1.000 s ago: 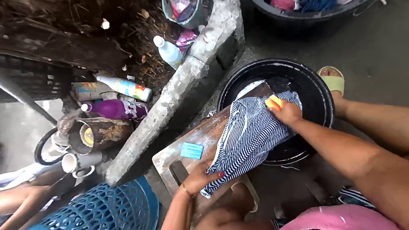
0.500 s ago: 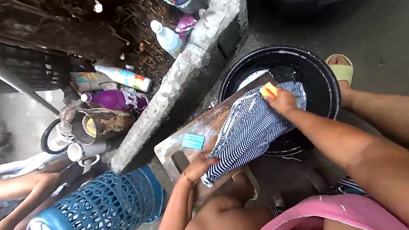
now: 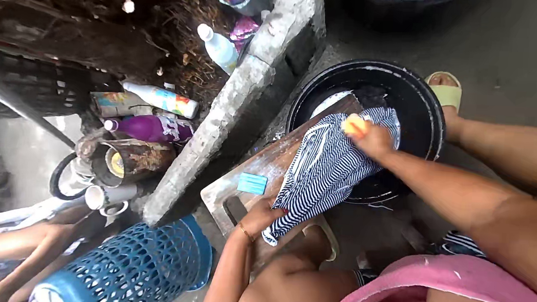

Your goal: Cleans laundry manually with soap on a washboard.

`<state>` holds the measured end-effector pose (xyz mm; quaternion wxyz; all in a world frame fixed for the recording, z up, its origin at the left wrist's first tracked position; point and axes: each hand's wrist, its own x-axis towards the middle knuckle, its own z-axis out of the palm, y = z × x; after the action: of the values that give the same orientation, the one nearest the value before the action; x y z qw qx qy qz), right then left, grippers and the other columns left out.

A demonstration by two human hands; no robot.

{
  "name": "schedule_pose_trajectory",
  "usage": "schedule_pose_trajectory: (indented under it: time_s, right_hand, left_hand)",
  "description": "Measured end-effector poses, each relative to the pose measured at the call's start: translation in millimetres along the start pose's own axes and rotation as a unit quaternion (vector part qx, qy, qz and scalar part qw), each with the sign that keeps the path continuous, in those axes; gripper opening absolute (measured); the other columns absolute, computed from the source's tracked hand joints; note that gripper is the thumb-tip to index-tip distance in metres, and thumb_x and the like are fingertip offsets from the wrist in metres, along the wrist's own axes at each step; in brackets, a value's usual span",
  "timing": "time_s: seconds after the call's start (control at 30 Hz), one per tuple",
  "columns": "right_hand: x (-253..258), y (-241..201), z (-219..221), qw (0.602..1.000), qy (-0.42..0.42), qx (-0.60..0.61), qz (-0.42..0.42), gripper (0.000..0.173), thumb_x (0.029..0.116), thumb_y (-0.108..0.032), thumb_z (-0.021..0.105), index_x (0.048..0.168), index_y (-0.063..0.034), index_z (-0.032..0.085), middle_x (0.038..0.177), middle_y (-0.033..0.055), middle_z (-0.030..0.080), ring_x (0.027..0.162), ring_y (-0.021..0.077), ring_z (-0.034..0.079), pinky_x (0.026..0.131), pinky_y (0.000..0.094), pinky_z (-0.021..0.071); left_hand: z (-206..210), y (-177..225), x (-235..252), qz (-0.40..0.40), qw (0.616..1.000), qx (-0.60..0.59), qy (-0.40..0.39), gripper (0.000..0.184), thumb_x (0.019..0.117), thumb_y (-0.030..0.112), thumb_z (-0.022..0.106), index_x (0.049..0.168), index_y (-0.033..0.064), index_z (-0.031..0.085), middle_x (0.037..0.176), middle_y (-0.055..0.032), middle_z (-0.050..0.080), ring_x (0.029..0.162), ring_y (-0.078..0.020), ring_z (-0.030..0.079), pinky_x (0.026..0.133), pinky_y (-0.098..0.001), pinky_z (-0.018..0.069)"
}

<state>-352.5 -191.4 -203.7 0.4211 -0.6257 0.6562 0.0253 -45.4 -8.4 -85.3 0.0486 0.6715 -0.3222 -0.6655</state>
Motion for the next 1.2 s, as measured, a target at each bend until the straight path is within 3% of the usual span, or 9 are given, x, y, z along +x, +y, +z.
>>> schedule_pose_trajectory:
  time_s: [0.17,0.37,0.47,0.67,0.73,0.83,0.93,1.1,1.2]
  right_hand:
    - [-93,-79,63,0.910,-0.241,0.015,-0.336,0.061,0.0957,-0.046,0.066,0.134,-0.0003,0.058,0.111,0.0253,0.070,0.105,0.0437,0.068,0.090,0.0639,0.0505]
    - [52,14,24,0.990,-0.039,-0.062,-0.121,0.061,0.0948,-0.053,0.066,0.134,-0.0064,0.061,0.111,0.0262,0.071,0.105,0.0474,0.068,0.089,0.0692,0.0512]
    - [35,-18,6,0.999,-0.007,-0.020,-0.028,0.062,0.0935,-0.050,0.070,0.127,0.0020,0.061,0.110,0.0303,0.068,0.105,0.0499,0.066,0.088,0.0697,0.0500]
    - [-103,-41,66,0.915,-0.201,0.040,-0.349,0.058,0.0920,-0.047,0.069,0.125,-0.0001,0.063,0.101,0.0233,0.072,0.094,0.0422,0.071,0.081,0.0639,0.0538]
    - [-61,-2,48,0.948,-0.165,-0.002,-0.272,0.057,0.0966,-0.045,0.065,0.139,-0.0059,0.061,0.111,0.0252,0.072,0.104,0.0455,0.069,0.090,0.0675,0.0517]
    - [21,70,20,0.990,-0.035,-0.088,-0.104,0.056,0.0955,-0.048,0.066,0.131,-0.0043,0.062,0.102,0.0278,0.071,0.096,0.0497,0.069,0.081,0.0706,0.0522]
    - [28,40,-8,0.998,0.015,-0.056,0.029,0.063,0.0946,-0.048,0.068,0.127,0.0054,0.059,0.108,0.0347,0.066,0.104,0.0538,0.065,0.085,0.0715,0.0492]
    - [-109,-82,59,0.943,-0.169,0.128,-0.256,0.060,0.0926,-0.043,0.071,0.132,0.0016,0.061,0.110,0.0236,0.071,0.105,0.0374,0.070,0.095,0.0571,0.0531]
    - [-98,-53,60,0.933,-0.224,0.034,-0.280,0.065,0.0954,-0.050,0.066,0.140,-0.0036,0.057,0.115,0.0257,0.070,0.110,0.0444,0.068,0.095,0.0649,0.0501]
  left_hand:
    - [0,5,0,-0.005,0.998,0.049,-0.027,0.021,0.0951,0.010,0.064,0.113,0.0008,0.069,0.099,-0.0053,0.072,0.090,-0.0085,0.067,0.088,-0.0340,0.0560]
    - [1,-3,-3,-0.016,0.999,-0.041,0.001,0.021,0.0967,0.007,0.058,0.114,0.0024,0.069,0.094,-0.0015,0.073,0.084,-0.0056,0.068,0.081,-0.0284,0.0581]
    - [1,0,4,-0.010,0.999,-0.034,-0.011,0.021,0.0983,0.011,0.058,0.115,0.0030,0.069,0.097,-0.0030,0.072,0.086,-0.0074,0.068,0.084,-0.0310,0.0576]
    - [-2,2,4,0.003,0.988,0.130,-0.083,0.028,0.0899,0.019,0.075,0.112,0.0014,0.071,0.100,-0.0087,0.073,0.093,-0.0145,0.069,0.091,-0.0416,0.0554]
    - [-2,3,-1,0.006,0.993,0.093,-0.069,0.019,0.0916,0.010,0.069,0.109,0.0024,0.072,0.094,-0.0030,0.073,0.086,-0.0073,0.068,0.085,-0.0335,0.0569]
    - [4,-9,-8,0.085,0.994,-0.064,0.025,0.015,0.0903,0.004,0.060,0.099,0.0048,0.073,0.086,0.0038,0.073,0.080,-0.0018,0.068,0.079,-0.0265,0.0588]
    - [11,-5,-2,0.167,0.944,-0.237,0.154,0.019,0.0882,-0.001,0.055,0.096,0.0048,0.071,0.085,0.0010,0.075,0.080,-0.0065,0.072,0.078,-0.0292,0.0611]
    - [14,18,9,0.128,0.895,-0.300,0.303,0.019,0.1042,0.004,0.045,0.113,-0.0047,0.060,0.085,-0.0054,0.074,0.076,-0.0110,0.073,0.073,-0.0307,0.0628]
    - [10,17,-1,0.087,0.919,-0.210,0.321,0.020,0.1023,0.006,0.049,0.114,-0.0049,0.062,0.087,-0.0046,0.073,0.076,-0.0076,0.071,0.072,-0.0275,0.0611]
